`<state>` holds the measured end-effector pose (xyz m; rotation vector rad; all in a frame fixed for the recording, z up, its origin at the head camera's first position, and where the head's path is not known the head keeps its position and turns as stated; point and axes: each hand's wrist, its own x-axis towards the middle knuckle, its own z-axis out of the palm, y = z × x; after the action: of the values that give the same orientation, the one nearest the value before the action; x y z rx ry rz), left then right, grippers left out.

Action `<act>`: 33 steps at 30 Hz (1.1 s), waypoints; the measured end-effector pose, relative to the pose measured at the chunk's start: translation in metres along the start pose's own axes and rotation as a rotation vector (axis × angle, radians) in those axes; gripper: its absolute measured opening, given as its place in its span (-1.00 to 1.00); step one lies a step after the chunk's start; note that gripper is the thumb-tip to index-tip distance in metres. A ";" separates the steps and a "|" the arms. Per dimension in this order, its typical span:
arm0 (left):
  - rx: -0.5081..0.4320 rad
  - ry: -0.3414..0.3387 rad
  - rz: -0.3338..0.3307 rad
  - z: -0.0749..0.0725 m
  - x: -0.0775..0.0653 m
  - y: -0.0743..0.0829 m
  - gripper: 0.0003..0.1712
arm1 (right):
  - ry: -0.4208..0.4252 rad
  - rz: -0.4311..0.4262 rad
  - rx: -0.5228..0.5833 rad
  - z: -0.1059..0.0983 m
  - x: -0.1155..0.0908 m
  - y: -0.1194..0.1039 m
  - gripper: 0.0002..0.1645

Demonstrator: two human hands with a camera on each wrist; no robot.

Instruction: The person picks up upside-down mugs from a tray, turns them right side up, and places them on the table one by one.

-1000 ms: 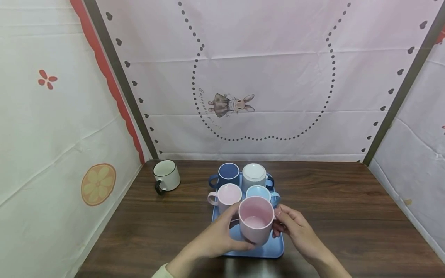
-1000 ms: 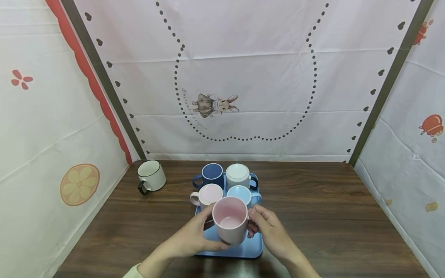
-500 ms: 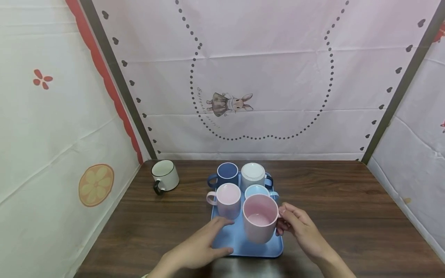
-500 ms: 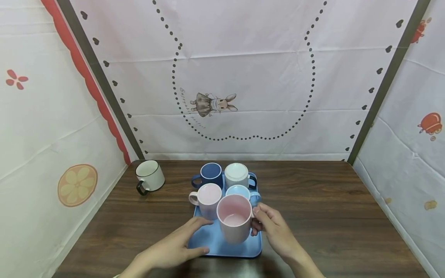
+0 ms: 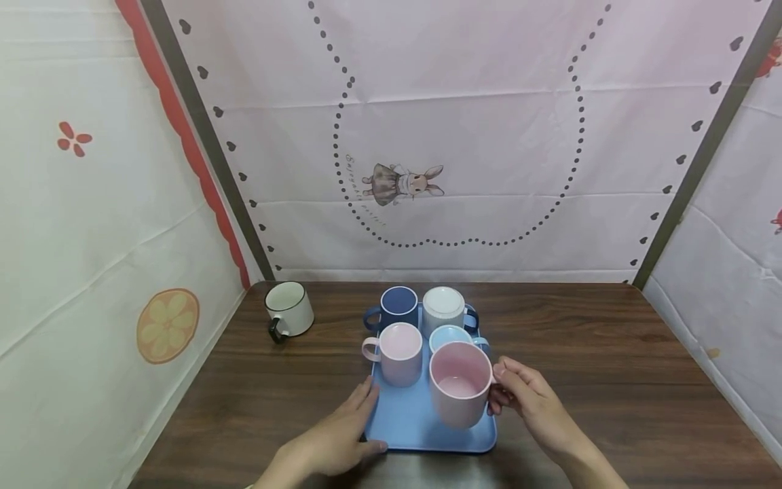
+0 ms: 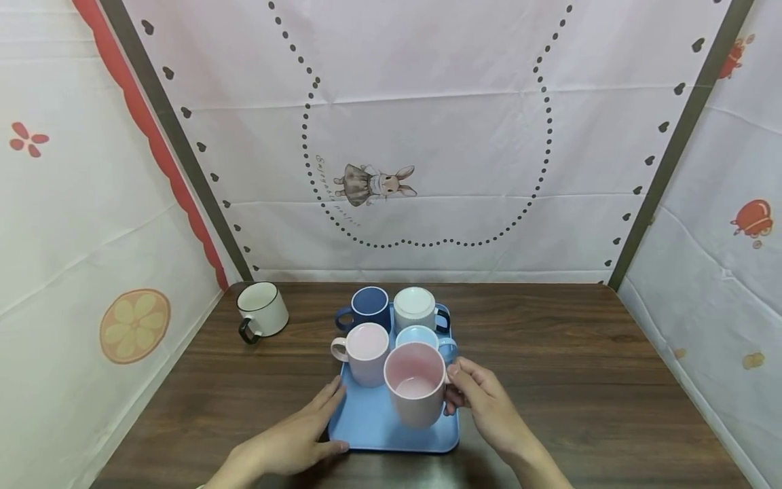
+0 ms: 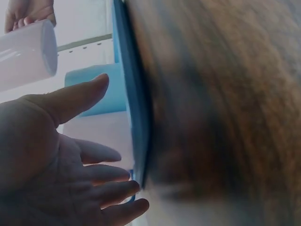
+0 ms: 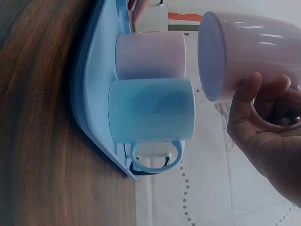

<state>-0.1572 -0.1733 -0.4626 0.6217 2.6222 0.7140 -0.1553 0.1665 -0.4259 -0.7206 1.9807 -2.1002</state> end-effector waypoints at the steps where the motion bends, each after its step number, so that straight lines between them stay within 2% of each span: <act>1: 0.002 0.001 -0.003 0.001 0.001 -0.001 0.09 | -0.002 -0.003 0.002 0.000 0.000 0.000 -0.55; 12: 0.014 0.027 -0.017 0.009 0.007 -0.004 0.20 | 0.015 -0.031 0.002 -0.006 -0.001 0.002 -0.55; 24: -0.002 0.002 -0.048 0.010 0.006 -0.008 0.19 | 0.028 -0.039 0.008 -0.009 0.000 0.000 -0.56; 33: -0.013 -0.001 -0.044 0.008 0.007 -0.006 0.21 | 0.053 -0.065 0.021 -0.022 -0.001 -0.005 -0.61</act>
<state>-0.1621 -0.1716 -0.4738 0.5593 2.6196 0.7167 -0.1636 0.1866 -0.4209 -0.7425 1.9850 -2.1960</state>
